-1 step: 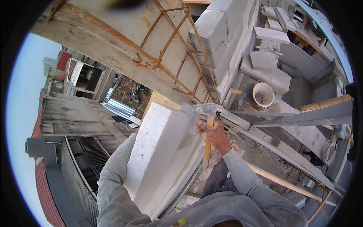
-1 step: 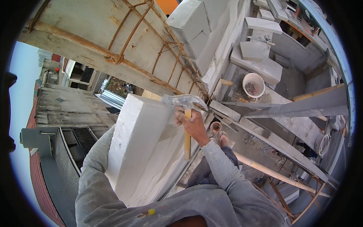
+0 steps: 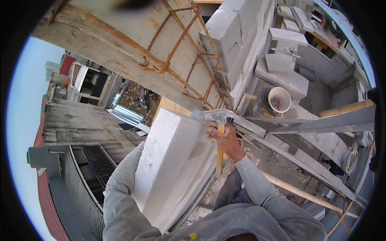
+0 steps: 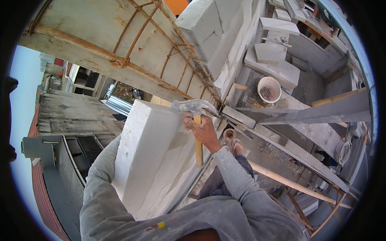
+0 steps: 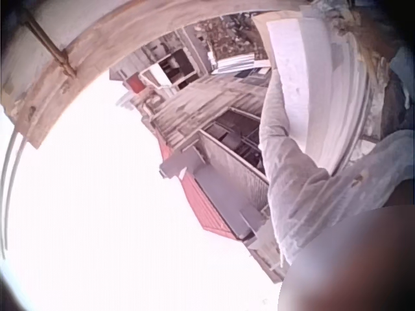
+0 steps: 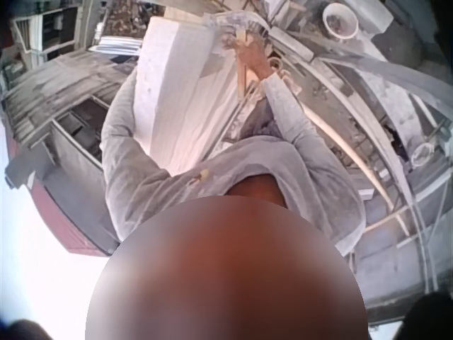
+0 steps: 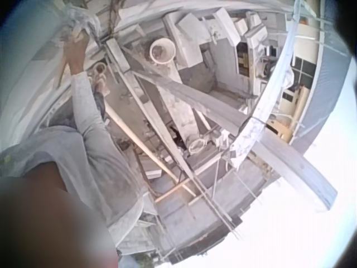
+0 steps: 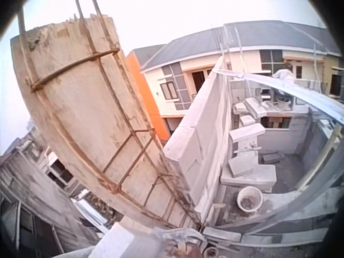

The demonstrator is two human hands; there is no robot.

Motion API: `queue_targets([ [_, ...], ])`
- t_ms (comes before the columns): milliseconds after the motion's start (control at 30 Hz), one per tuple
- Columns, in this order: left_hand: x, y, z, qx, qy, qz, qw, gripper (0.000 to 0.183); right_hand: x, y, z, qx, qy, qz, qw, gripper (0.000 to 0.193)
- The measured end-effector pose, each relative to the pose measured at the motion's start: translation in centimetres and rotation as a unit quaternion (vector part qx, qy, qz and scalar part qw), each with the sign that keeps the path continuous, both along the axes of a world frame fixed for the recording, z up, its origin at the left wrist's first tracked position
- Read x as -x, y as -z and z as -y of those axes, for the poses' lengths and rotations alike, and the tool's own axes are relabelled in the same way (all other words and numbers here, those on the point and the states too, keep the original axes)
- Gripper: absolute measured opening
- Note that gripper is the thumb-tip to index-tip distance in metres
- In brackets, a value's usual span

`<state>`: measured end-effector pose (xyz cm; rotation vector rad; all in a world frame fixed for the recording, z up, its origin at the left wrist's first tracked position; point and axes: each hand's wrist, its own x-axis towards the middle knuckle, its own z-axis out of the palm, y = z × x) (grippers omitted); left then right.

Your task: The person secures rebar to a concrete wall using wire ties and a hammer. They repeatedly bend and twist wire around the rebar, then hammer the wire to tighten it. The person also picks up a bucket and moves it on the scaffolding.

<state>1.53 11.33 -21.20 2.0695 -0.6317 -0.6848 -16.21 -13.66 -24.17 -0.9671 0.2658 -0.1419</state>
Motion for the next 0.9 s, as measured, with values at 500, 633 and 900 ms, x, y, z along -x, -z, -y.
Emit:
queue_targets([
  [500,-0.9,-8.0,-0.2,0.037,0.068,0.003,0.997,0.044,-1.9,-0.6,2.2,0.199,-0.038,0.073,0.977,0.021],
  [633,-0.6,-13.2,0.9,-0.079,0.079,0.042,0.993,0.049,-1.5,-1.6,2.0,0.156,-0.038,0.081,0.984,0.021],
  [900,7.4,-26.4,7.8,-0.035,-0.152,-0.120,0.980,0.054,0.4,-6.4,2.5,0.104,-0.042,0.059,0.992,0.022],
])
